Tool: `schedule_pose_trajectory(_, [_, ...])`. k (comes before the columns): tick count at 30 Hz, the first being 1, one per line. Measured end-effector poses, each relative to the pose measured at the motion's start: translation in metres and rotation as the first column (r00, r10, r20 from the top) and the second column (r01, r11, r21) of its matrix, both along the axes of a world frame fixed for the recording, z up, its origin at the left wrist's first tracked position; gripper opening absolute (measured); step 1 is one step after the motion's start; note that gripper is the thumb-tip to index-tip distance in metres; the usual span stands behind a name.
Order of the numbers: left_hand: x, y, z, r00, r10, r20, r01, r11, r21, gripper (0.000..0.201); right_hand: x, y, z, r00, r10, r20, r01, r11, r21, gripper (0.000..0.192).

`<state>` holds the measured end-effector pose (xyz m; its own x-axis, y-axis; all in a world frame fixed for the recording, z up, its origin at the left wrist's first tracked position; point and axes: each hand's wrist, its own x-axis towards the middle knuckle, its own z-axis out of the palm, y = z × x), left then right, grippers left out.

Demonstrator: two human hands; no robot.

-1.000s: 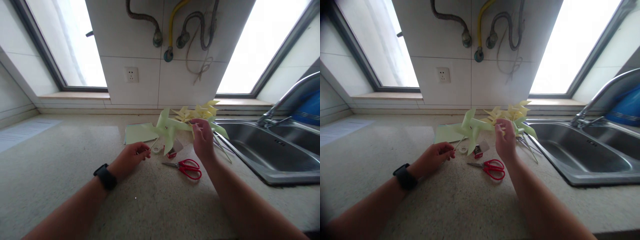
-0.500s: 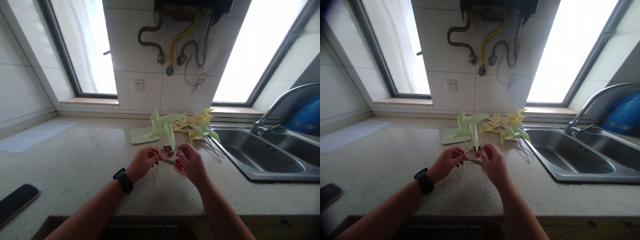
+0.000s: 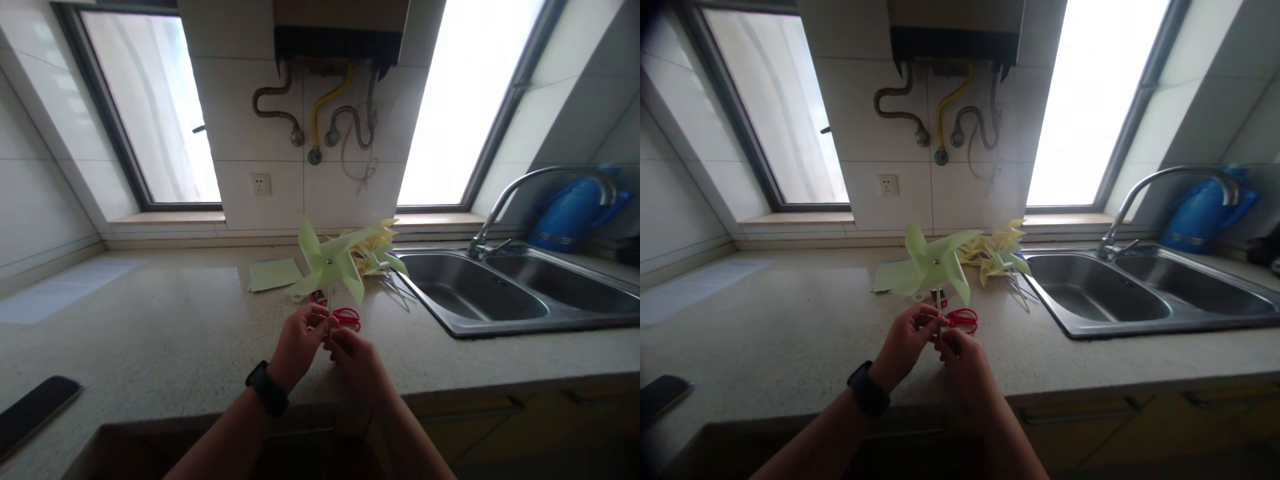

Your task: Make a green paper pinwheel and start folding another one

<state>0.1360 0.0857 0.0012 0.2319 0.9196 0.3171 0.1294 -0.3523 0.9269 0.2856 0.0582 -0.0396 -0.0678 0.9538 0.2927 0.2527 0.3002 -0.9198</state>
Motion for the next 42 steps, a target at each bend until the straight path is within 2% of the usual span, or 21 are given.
schedule_pose_trajectory(3, [-0.009, 0.000, 0.000, 0.992, 0.012, -0.126, -0.004, 0.998, 0.063, 0.037, 0.001, 0.000, -0.001, 0.998, -0.046, -0.034, 0.046, 0.999, -0.003, 0.015])
schedule_pose_trajectory(6, [-0.033, 0.002, -0.002, 0.950, 0.040, -0.311, 0.006, 0.990, 0.144, 0.037, 0.001, 0.001, -0.003, 0.992, -0.113, -0.058, 0.113, 0.994, 0.003, 0.021])
schedule_pose_trajectory(11, [-0.090, 0.006, -0.021, 0.800, 0.132, -0.585, 0.029, 0.966, 0.257, 0.039, 0.012, 0.004, -0.001, 0.974, -0.223, -0.027, 0.223, 0.975, -0.001, 0.027])
schedule_pose_trajectory(15, [-0.117, 0.009, -0.037, 0.682, 0.175, -0.710, 0.055, 0.956, 0.289, 0.050, 0.051, 0.016, 0.014, 0.947, -0.309, 0.087, 0.314, 0.948, -0.050, 0.027])
schedule_pose_trajectory(19, [-0.116, 0.011, -0.041, 0.600, 0.179, -0.780, 0.089, 0.954, 0.288, 0.058, 0.097, 0.043, 0.023, 0.898, -0.404, 0.177, 0.426, 0.898, -0.111, 0.034])
schedule_pose_trajectory(23, [-0.112, 0.012, -0.040, 0.552, 0.191, -0.812, 0.086, 0.955, 0.283, 0.060, 0.120, 0.073, 0.018, 0.851, -0.451, 0.271, 0.501, 0.851, -0.158, 0.035])
schedule_pose_trajectory(28, [-0.113, 0.012, -0.037, 0.528, 0.195, -0.827, 0.084, 0.957, 0.279, 0.058, 0.124, 0.092, 0.010, 0.780, -0.490, 0.389, 0.573, 0.809, -0.131, 0.035])
schedule_pose_trajectory(36, [-0.111, 0.012, -0.033, 0.537, 0.196, -0.820, 0.073, 0.958, 0.277, 0.058, 0.121, 0.093, 0.007, 0.617, -0.556, 0.557, 0.669, 0.743, 0.002, 0.033])
schedule_pose_trajectory(42, [-0.111, 0.012, -0.032, 0.552, 0.190, -0.812, 0.075, 0.958, 0.276, 0.058, 0.119, 0.093, 0.007, 0.540, -0.566, 0.623, 0.703, 0.710, 0.036, 0.032])
